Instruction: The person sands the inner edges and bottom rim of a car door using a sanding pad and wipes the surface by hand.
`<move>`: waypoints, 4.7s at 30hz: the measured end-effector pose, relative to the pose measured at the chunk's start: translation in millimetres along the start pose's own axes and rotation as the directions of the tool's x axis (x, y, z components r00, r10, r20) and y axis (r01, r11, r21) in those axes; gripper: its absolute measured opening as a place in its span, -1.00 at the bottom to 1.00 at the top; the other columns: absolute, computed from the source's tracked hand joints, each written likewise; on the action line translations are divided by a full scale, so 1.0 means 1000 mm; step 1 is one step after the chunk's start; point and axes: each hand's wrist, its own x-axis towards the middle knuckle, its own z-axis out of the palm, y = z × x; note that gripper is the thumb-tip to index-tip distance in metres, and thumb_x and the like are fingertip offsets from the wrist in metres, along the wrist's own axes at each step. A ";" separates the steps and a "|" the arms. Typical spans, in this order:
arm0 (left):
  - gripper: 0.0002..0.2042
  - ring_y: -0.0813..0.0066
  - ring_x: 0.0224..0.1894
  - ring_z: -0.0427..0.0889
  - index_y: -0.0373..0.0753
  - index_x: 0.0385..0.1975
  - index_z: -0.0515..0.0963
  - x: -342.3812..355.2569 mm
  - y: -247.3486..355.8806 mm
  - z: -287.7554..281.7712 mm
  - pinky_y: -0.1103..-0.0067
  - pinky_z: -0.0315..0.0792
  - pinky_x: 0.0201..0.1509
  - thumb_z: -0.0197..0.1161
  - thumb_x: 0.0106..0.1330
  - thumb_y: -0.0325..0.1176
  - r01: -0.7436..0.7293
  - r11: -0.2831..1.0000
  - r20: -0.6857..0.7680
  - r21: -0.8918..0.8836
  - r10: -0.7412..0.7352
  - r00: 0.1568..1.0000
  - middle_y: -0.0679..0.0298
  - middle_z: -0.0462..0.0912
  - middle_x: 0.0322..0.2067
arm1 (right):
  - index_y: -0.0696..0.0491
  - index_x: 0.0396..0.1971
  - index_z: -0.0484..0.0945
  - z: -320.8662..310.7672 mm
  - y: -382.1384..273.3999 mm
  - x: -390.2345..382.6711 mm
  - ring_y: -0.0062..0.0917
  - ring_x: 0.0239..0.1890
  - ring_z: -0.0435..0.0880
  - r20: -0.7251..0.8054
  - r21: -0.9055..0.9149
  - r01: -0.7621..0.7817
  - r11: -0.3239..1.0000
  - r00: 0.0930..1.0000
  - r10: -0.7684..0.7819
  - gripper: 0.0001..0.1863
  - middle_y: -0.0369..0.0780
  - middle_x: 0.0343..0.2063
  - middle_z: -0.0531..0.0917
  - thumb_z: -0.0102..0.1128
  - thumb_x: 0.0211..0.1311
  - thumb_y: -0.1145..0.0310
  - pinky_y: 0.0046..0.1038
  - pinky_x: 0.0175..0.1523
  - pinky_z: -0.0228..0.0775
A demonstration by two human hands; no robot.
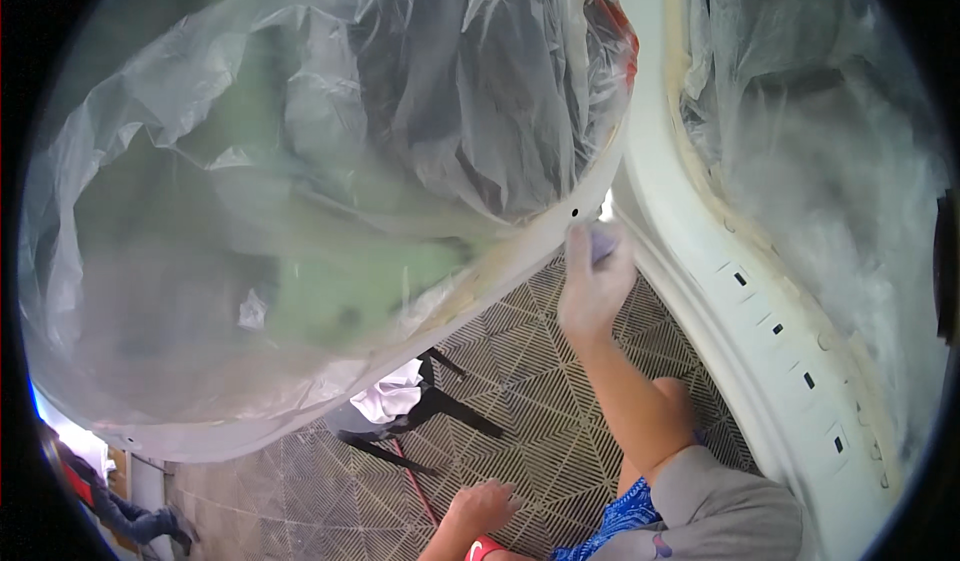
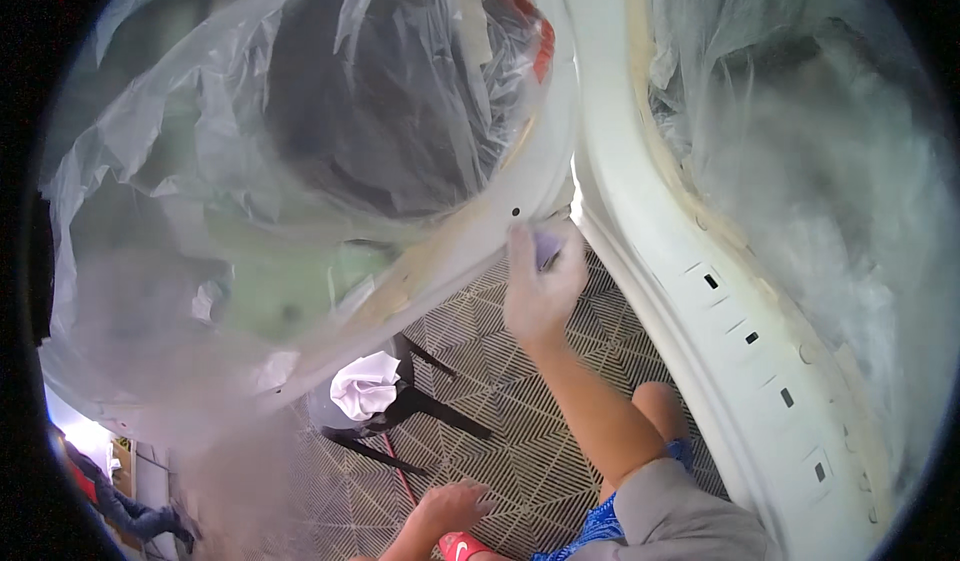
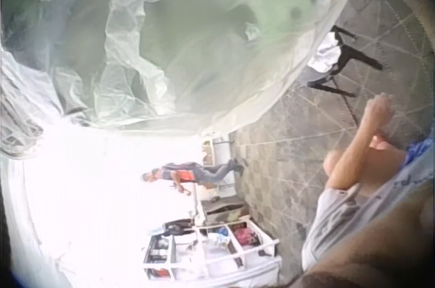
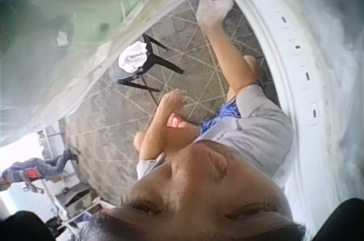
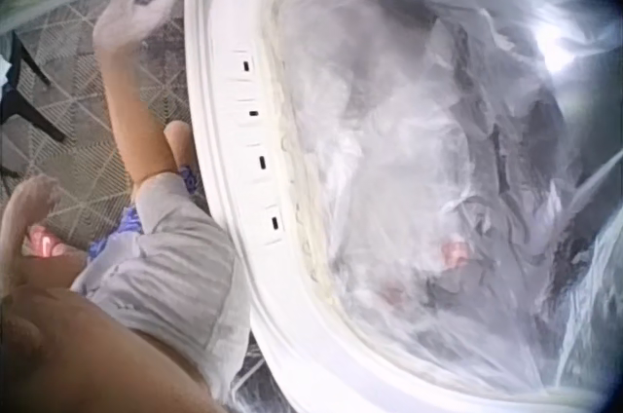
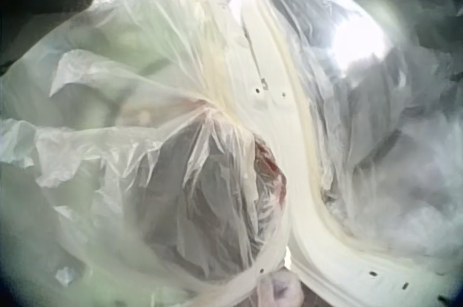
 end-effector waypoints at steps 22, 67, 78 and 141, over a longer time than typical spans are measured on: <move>-0.43 -0.01 0.11 0.58 -0.21 0.21 0.46 0.007 -0.013 0.003 0.22 0.45 0.20 0.05 0.42 0.12 -0.083 0.994 0.004 -0.076 0.083 0.997 -0.06 0.61 0.03 | 0.15 -0.42 0.54 0.020 -0.026 0.030 -0.49 -0.37 0.48 -0.094 -0.256 -0.023 0.966 0.996 -0.001 -0.82 -0.21 -0.44 0.51 0.38 0.18 0.41 -0.38 -0.14 0.37; -0.42 -0.01 0.27 0.45 -0.34 0.22 0.44 0.021 -0.024 0.002 0.26 0.30 0.38 0.08 0.42 0.04 -0.080 0.990 0.026 -0.113 0.084 0.996 -0.15 0.54 0.14 | 0.16 -0.28 0.49 0.030 -0.050 0.113 -0.30 0.05 0.37 -0.087 0.028 -0.160 0.987 0.983 0.162 -0.66 -0.14 -0.11 0.43 0.41 0.15 0.24 -0.29 0.17 0.29; -0.44 0.00 0.21 0.51 -0.34 0.19 0.47 0.018 -0.013 -0.010 0.27 0.38 0.30 0.10 0.42 0.03 -0.094 0.987 -0.073 -0.133 0.085 0.994 -0.13 0.54 0.13 | 0.13 -0.32 0.57 0.023 -0.041 0.114 -0.24 0.01 0.38 -0.082 -0.026 -0.054 0.998 0.995 0.051 -0.66 -0.13 -0.14 0.48 0.49 0.06 0.23 -0.29 0.13 0.30; -0.44 -0.03 0.25 0.47 -0.28 0.24 0.44 0.031 -0.013 -0.003 0.25 0.34 0.34 0.06 0.44 0.04 -0.062 0.996 0.047 -0.065 0.065 0.997 -0.15 0.53 0.14 | 0.13 -0.52 0.34 0.024 -0.003 0.043 -0.52 -0.40 0.36 -0.238 -0.031 -0.002 1.000 0.971 -0.005 -0.69 -0.23 -0.44 0.40 0.38 0.16 0.50 -0.44 -0.25 0.27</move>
